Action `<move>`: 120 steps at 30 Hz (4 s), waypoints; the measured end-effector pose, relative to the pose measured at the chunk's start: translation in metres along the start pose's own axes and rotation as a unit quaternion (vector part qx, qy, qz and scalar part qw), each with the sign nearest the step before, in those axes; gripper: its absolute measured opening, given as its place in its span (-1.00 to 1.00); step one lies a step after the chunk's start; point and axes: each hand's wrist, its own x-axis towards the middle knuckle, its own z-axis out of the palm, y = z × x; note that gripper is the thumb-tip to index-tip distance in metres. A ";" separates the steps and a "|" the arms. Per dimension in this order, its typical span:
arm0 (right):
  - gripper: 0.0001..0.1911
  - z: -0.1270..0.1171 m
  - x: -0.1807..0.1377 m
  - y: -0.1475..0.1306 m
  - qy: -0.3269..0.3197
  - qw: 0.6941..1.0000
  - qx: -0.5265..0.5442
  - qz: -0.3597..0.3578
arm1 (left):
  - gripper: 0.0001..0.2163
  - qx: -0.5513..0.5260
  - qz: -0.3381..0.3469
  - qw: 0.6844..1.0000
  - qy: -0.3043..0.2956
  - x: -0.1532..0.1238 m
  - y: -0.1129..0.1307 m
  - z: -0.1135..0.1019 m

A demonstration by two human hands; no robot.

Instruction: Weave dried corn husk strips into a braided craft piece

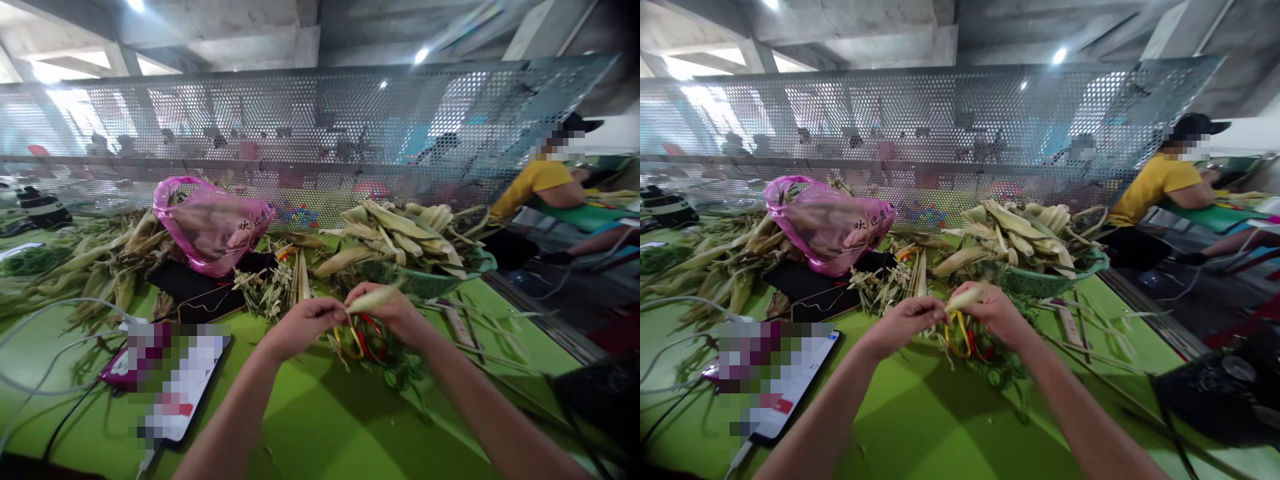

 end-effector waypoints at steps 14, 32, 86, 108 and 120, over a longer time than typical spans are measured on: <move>-0.78 0.038 -0.010 -0.010 0.089 0.968 -0.219 -0.086 | -0.84 -0.163 -0.048 0.946 0.276 0.013 -0.021 0.012; -0.82 0.042 -0.005 -0.002 0.133 0.990 -0.017 -0.034 | -0.78 -0.425 -0.135 0.874 0.193 0.008 -0.010 0.017; -0.72 0.018 0.001 0.009 0.038 0.997 0.036 0.049 | -0.89 -0.001 0.021 0.972 0.233 0.016 -0.024 0.007; -0.87 0.024 0.003 0.019 0.052 0.974 -0.220 0.001 | -0.96 0.082 0.020 0.967 0.239 0.017 -0.039 0.008; -0.87 0.016 -0.001 0.012 0.105 0.946 -0.298 -0.077 | -0.79 0.017 -0.015 0.978 0.209 0.018 -0.044 0.006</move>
